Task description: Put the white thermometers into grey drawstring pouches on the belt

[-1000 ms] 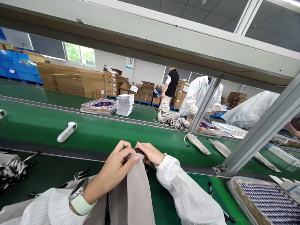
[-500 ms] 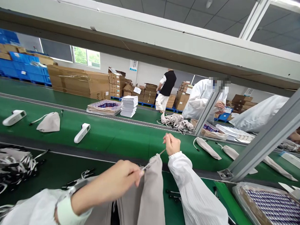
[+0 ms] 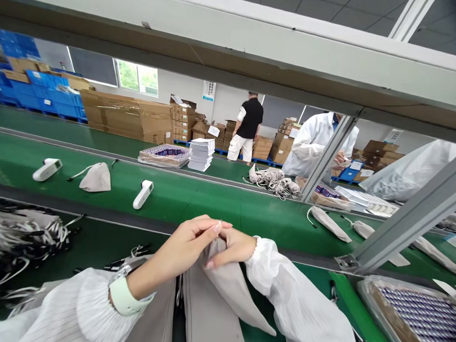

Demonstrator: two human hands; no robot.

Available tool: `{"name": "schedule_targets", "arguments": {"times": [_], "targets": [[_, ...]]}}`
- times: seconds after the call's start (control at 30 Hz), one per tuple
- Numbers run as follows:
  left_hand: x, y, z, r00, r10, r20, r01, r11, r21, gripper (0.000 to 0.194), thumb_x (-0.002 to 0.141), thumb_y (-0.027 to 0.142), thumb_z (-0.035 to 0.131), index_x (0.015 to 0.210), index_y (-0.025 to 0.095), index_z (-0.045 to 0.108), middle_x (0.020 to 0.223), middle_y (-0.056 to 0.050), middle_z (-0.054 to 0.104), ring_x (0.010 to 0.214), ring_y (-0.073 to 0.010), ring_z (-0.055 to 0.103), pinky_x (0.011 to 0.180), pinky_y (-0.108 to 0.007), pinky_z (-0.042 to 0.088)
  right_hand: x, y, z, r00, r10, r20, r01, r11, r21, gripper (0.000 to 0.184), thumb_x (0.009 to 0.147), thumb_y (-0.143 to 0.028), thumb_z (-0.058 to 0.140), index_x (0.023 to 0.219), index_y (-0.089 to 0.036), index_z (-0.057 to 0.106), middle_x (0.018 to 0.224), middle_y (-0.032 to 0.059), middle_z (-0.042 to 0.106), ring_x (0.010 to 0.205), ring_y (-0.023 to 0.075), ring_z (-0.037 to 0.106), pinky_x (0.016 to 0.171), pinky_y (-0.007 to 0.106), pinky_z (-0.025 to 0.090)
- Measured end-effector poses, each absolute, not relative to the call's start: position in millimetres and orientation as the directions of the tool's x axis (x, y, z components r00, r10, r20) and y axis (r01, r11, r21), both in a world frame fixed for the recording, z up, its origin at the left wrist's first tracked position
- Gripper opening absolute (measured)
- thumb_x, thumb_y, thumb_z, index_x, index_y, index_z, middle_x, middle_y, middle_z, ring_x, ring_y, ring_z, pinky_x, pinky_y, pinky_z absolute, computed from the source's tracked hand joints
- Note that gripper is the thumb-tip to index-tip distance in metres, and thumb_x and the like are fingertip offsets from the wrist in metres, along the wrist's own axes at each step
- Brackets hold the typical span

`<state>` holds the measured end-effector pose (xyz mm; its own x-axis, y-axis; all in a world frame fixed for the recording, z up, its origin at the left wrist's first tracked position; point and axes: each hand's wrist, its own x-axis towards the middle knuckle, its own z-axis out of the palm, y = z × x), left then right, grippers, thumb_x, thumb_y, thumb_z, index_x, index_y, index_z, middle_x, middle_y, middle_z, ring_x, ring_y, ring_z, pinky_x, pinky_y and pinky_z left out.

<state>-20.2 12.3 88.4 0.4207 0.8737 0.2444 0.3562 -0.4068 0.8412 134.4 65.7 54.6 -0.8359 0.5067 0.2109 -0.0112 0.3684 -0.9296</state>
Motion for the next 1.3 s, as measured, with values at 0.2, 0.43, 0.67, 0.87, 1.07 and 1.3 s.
{"name": "schedule_targets", "arguments": {"times": [0.2, 0.43, 0.67, 0.87, 1.07, 1.3], "targets": [[-23.5, 8.1, 61.9, 0.535, 0.836, 0.124, 0.670, -0.509, 0.540, 0.046, 0.079, 0.038, 0.046, 0.122, 0.025, 0.038, 0.108, -0.007, 0.047, 0.101, -0.0248, 0.043, 0.082, -0.037, 0.037, 195.7, 107.9, 60.9, 0.230, 0.817, 0.528, 0.395, 0.418, -0.818, 0.029, 0.065, -0.027, 0.050, 0.093, -0.016, 0.054, 0.085, 0.0045, 0.056, 0.078, 0.0161, 0.052, 0.075, 0.030, 0.039], [-2.7, 7.6, 12.6, 0.608, 0.768, 0.200, 0.723, -0.640, 0.260, 0.036, 0.088, 0.028, 0.031, 0.123, 0.018, 0.033, 0.102, -0.009, 0.049, 0.095, -0.0236, 0.044, 0.080, -0.040, 0.036, 250.3, 136.5, 12.5, 0.423, 0.749, 0.510, 0.866, -0.167, -0.472, 0.050, 0.068, -0.042, 0.050, 0.114, -0.022, 0.044, 0.084, 0.0084, 0.058, 0.065, 0.0198, 0.054, 0.061, 0.031, 0.038], [-1.8, 9.3, 12.1, 0.610, 0.770, 0.190, 0.721, -0.638, 0.272, 0.036, 0.089, 0.032, 0.030, 0.122, 0.021, 0.033, 0.103, -0.007, 0.048, 0.095, -0.0229, 0.043, 0.080, -0.039, 0.036, 254.3, 152.4, -46.6, 0.293, 0.854, 0.430, 0.950, -0.210, -0.230, 0.045, 0.069, -0.020, 0.049, 0.114, -0.017, 0.047, 0.093, 0.0174, 0.053, 0.085, 0.0283, 0.051, 0.069, 0.038, 0.038], [0.8, 10.5, 12.3, 0.603, 0.773, 0.197, 0.722, -0.634, 0.277, 0.036, 0.088, 0.033, 0.029, 0.121, 0.020, 0.035, 0.100, -0.007, 0.049, 0.093, -0.0224, 0.044, 0.080, -0.039, 0.036, 270.0, 163.0, -44.5, 0.323, 0.812, 0.485, 0.940, -0.215, -0.265, 0.054, 0.067, -0.004, 0.038, 0.119, -0.018, 0.043, 0.108, 0.0193, 0.042, 0.090, 0.0266, 0.050, 0.075, 0.038, 0.038], [1.4, 10.7, 10.4, 0.571, 0.776, 0.269, 0.689, -0.630, 0.357, 0.032, 0.086, 0.031, 0.035, 0.117, 0.022, 0.038, 0.107, -0.006, 0.045, 0.100, -0.0217, 0.041, 0.085, -0.038, 0.036, 273.2, 166.6, -31.3, 0.318, 0.710, 0.628, 0.941, -0.156, -0.300, 0.050, 0.072, -0.013, 0.037, 0.122, -0.013, 0.038, 0.116, 0.0197, 0.037, 0.100, 0.0295, 0.044, 0.080, 0.042, 0.036], [3.3, 13.5, 6.4, 0.551, 0.778, 0.301, 0.672, -0.628, 0.393, 0.030, 0.085, 0.030, 0.040, 0.113, 0.021, 0.042, 0.107, -0.005, 0.045, 0.101, -0.0208, 0.042, 0.088, -0.037, 0.036, 240.2, 165.7, -39.6, -0.084, 0.781, 0.619, 0.950, 0.250, -0.187, 0.050, 0.067, -0.008, 0.038, 0.116, -0.017, 0.045, 0.108, 0.0118, 0.046, 0.096, 0.0228, 0.045, 0.082, 0.036, 0.039]]}}
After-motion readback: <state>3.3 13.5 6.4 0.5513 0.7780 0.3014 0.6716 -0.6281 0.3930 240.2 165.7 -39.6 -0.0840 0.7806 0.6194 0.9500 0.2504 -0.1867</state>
